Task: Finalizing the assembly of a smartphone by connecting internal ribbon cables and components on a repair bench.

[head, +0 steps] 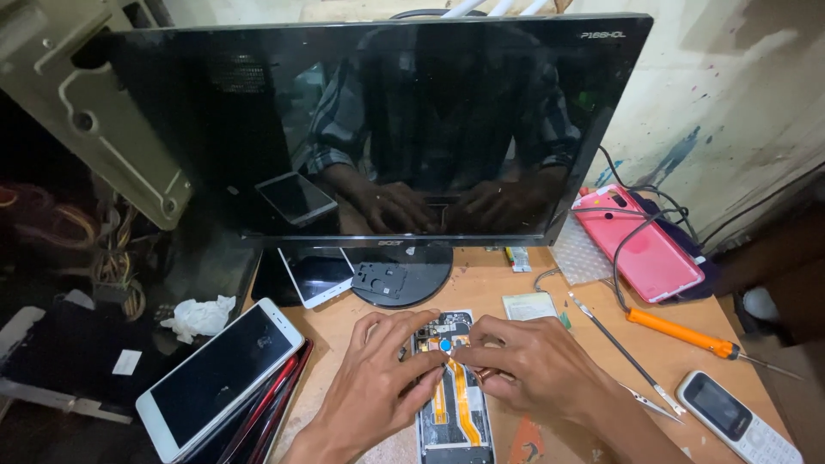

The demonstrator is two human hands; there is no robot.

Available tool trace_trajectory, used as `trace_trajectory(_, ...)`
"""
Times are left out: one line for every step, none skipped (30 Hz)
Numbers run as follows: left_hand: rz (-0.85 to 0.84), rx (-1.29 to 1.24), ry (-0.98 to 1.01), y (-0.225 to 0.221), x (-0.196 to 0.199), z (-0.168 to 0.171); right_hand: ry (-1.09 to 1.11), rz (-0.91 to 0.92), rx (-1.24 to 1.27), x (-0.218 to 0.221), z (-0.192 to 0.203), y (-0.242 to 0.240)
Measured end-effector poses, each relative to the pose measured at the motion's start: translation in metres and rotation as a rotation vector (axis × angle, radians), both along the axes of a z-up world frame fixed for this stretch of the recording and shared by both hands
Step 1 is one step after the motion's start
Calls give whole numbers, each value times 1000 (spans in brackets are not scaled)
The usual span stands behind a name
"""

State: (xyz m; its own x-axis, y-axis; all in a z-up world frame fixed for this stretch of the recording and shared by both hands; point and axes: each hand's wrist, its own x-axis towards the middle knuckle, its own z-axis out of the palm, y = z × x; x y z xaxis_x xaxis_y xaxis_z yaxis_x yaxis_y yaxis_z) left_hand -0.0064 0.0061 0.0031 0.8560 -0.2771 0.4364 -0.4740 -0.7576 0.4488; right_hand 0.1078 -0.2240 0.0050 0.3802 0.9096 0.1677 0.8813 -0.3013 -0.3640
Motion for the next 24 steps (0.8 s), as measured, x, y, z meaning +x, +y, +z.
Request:
trace_trajectory(4, -2, 0, 0, 0, 0, 0, 4, -2, -1, 1, 1)
trace_trajectory(4, -6, 0, 0, 0, 0, -30, 5, 34, -2, 1, 2)
trace_trajectory(5, -11, 0, 1, 0, 0, -60, 7, 69, -2, 2, 3)
trace_trajectory(9, -14, 1, 1, -1, 0, -60, 12, 66, -2, 1, 3)
trace_trajectory(28, -9, 4, 1, -1, 1, -68, 8, 62, -2, -1, 3)
trace_trajectory(44, -4, 6, 2, -1, 1, -78, 2, 58, -1, -2, 3)
trace_trajectory(47, -6, 6, 2, -1, 1, -79, 4, 56, -1, -2, 4)
trace_trajectory(50, -10, -8, 2, -1, 1, -90, 8, 72, -2, -2, 4)
trace_trajectory(54, -14, -22, 2, -2, 1, -102, 12, 88, -2, -1, 4)
trace_trajectory(54, -15, -21, 2, -1, 1, -101, 12, 87, -3, -1, 4)
trace_trajectory(54, -12, -29, 2, -1, 1, -105, 15, 77, -3, 0, 4)
trace_trajectory(53, -9, -36, 2, -1, 1, -109, 18, 66, -3, 1, 4)
trace_trajectory(52, -10, -36, 2, -1, 0, -109, 18, 65, -3, 1, 5)
trace_trajectory(50, 1, -27, 2, 0, -1, -93, 15, 42, -3, 0, 5)
trace_trajectory(48, 12, -18, 2, 0, -2, -78, 13, 19, -3, -1, 5)
trace_trajectory(48, 12, -17, 2, 0, -2, -76, 12, 20, -3, -2, 5)
trace_trajectory(45, 11, -25, 2, 0, -2, -118, 18, 37, -4, -3, 6)
trace_trajectory(42, 10, -32, 2, 0, -2, -158, 23, 53, -5, -5, 5)
trace_trajectory(41, 10, -30, 2, 0, -2, -156, 22, 53, -5, -5, 6)
trace_trajectory(44, 6, -19, 2, 0, -2, -245, 57, 77, -6, -4, 7)
trace_trajectory(47, 1, -8, 1, -1, -2, -333, 91, 101, -8, -3, 7)
trace_trajectory(42, 6, -12, 1, 0, -2, -337, 86, 105, -7, -5, 6)
trace_trajectory(44, 1, -2, 1, 0, -2, -325, 85, 90, -7, -7, 5)
trace_trajectory(49, -5, 9, 1, -2, -3, -311, 88, 75, -7, -9, 5)
